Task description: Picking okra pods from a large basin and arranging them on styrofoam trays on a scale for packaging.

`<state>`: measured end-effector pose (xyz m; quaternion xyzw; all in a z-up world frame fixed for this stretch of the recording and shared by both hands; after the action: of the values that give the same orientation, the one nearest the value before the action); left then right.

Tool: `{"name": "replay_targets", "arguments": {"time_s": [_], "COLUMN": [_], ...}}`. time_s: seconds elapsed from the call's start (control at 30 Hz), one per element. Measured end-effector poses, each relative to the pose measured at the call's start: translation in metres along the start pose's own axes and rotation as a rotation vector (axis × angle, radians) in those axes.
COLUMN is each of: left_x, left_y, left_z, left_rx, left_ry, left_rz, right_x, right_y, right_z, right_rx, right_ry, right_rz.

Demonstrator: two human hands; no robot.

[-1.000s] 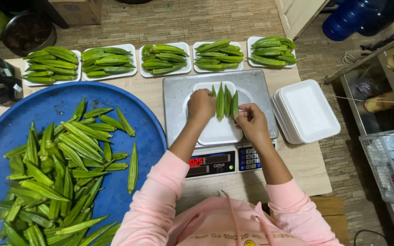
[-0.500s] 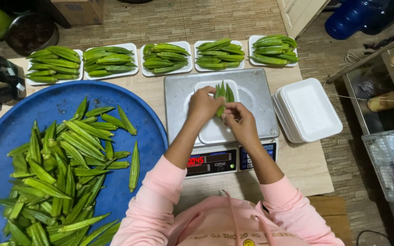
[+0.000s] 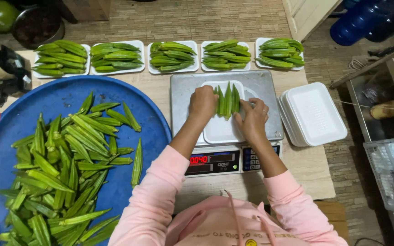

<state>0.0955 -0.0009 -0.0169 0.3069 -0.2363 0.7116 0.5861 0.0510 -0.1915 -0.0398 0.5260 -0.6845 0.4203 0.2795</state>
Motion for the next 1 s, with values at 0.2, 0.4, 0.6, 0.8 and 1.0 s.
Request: {"name": "replay_targets", "arguments": {"time_s": [0.2,0.4,0.6,0.8,1.0], "left_x": [-0.013,0.039,0.096,0.146,0.165], "left_y": [-0.004,0.028,0.054,0.110,0.109], "left_z": [-0.013,0.007,-0.126,-0.303,-0.326], "left_rx": [0.053,-0.112,-0.071,0.419,0.343], "left_ry": [0.037,0.089,-0.020,-0.697,-0.544], "left_rz": [-0.030,0.176,0.681,0.720,0.514], "right_x": [-0.011,-0.004,0.056,0.072,0.073], "right_y": [-0.006,-0.008,0.005,0.018,0.026], "right_z": [0.017,0.023,-0.009,-0.035,-0.066], "right_rx": [0.070,0.240,0.089,0.058,0.103], "right_ry": [-0.022,-0.167,-0.214,-0.339,-0.430], "right_rz": [0.027,0.128,0.078,0.046,-0.022]}}
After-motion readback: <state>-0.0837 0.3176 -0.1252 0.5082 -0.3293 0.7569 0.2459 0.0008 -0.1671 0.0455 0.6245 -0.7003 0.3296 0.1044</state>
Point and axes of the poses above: each hand's wrist, its own y-axis away from the middle knuckle, its own x-axis out of the back of the hand, z = x × y, the point moved 10 cm from there along -y, towards the middle knuckle, and after that the axes turned 12 degrees about z, right-handed, at the moved point
